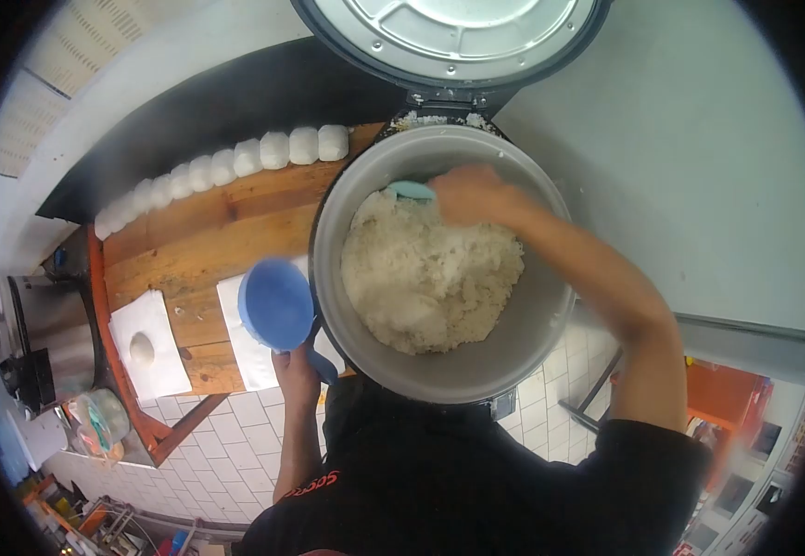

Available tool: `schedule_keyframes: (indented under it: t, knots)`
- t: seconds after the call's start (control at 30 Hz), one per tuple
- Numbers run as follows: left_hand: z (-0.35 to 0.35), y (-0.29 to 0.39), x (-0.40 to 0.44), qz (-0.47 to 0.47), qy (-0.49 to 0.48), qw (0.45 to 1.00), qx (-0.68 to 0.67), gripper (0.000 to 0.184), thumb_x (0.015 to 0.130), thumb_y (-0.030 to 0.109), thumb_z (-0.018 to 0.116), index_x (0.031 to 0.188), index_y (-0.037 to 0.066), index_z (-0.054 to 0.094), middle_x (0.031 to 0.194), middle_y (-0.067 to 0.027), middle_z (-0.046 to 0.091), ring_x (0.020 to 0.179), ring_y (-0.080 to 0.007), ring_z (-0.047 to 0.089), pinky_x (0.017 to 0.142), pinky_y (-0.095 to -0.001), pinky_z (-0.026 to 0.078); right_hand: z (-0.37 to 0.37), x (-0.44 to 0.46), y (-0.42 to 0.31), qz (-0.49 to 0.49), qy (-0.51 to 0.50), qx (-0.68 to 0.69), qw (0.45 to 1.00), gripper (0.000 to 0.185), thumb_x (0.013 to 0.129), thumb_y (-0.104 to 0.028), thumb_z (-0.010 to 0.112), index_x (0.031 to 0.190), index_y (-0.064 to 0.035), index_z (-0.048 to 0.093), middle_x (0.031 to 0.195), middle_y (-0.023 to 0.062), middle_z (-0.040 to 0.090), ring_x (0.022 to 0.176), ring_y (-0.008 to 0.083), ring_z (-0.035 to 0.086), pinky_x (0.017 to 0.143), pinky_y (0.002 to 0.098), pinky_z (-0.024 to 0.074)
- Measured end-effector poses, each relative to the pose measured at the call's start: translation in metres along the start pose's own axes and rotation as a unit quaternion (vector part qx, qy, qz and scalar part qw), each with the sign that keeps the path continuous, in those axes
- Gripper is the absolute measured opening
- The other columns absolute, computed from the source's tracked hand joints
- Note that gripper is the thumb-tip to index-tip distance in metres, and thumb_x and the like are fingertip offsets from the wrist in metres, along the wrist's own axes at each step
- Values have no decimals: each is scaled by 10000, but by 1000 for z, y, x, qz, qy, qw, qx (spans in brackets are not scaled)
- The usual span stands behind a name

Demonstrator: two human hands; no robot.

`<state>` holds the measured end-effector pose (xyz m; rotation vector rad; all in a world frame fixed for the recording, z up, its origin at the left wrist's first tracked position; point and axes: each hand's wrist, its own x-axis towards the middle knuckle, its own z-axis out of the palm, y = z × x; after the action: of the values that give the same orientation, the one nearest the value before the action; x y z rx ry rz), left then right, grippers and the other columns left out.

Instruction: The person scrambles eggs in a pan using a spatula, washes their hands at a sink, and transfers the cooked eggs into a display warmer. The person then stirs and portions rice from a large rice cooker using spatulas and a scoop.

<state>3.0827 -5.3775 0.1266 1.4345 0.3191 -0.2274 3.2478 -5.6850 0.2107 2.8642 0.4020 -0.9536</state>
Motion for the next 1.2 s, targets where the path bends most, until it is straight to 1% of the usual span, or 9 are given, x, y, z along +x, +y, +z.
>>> schedule_keyframes:
  t: [0.1,0.2,0.4,0.6,0.77,0.93,1.03,1.13,1.2]
  knots:
    - [0,-8,5,0,13,1000,13,239,957,152,497,1065,-38,593,941,-72,626,824,-129,565,691,-270,439,45,22,-15,39,76,4,996,296,850,-138,500,1110,-79,628,949,170,671,885,356,652,776,471,517]
    - [-6,-11,2,-42,13,999,27,222,958,163,496,1009,-27,599,886,-63,616,755,-103,550,617,-253,418,57,31,-9,27,32,55,998,305,918,-208,466,1150,-51,586,872,226,654,839,370,650,759,471,521]
    - [-8,-20,8,-97,9,994,57,206,959,160,499,997,-21,589,855,-49,604,751,-106,545,617,-261,417,17,31,-41,-203,28,-49,978,174,831,-122,547,908,-11,656,807,203,655,783,350,666,725,459,534]
    - [-3,2,2,-65,10,996,52,229,959,164,507,1073,-20,580,920,-40,599,825,-118,538,698,-272,422,35,-20,-85,-219,-178,-26,959,129,805,-83,581,880,-30,672,855,162,667,874,322,662,750,433,537]
    - [-5,-5,5,-87,4,996,13,234,956,157,509,1085,-23,583,949,-48,601,883,-126,535,762,-278,422,6,-59,-41,-180,-51,172,967,182,842,-146,619,984,-36,645,957,188,642,930,331,633,803,442,487]
    - [2,-1,5,-49,23,999,-6,259,951,146,513,1123,-36,579,1027,-70,619,952,-145,559,831,-283,429,-21,-66,-16,40,75,100,991,264,885,-179,590,1109,-42,573,852,200,646,856,381,627,784,474,481]
    - [5,4,3,-51,18,999,-1,273,957,138,501,1148,-44,571,1092,-98,616,994,-165,575,878,-290,426,4,-28,-14,64,136,71,986,295,913,-238,553,1112,-20,560,850,202,657,811,391,637,745,486,497]
    - [8,-10,5,-11,39,998,-50,183,947,123,504,1004,-29,590,916,-39,600,832,-101,529,684,-256,428,43,12,-18,-25,100,32,994,330,931,-281,521,1099,0,557,819,207,660,786,395,642,722,482,511]
    - [10,-11,5,-37,55,997,-45,181,946,116,496,997,-28,592,911,-41,602,830,-106,531,685,-262,430,43,19,-17,-71,116,49,989,310,924,-265,532,1079,1,558,751,215,647,745,399,641,708,483,511]
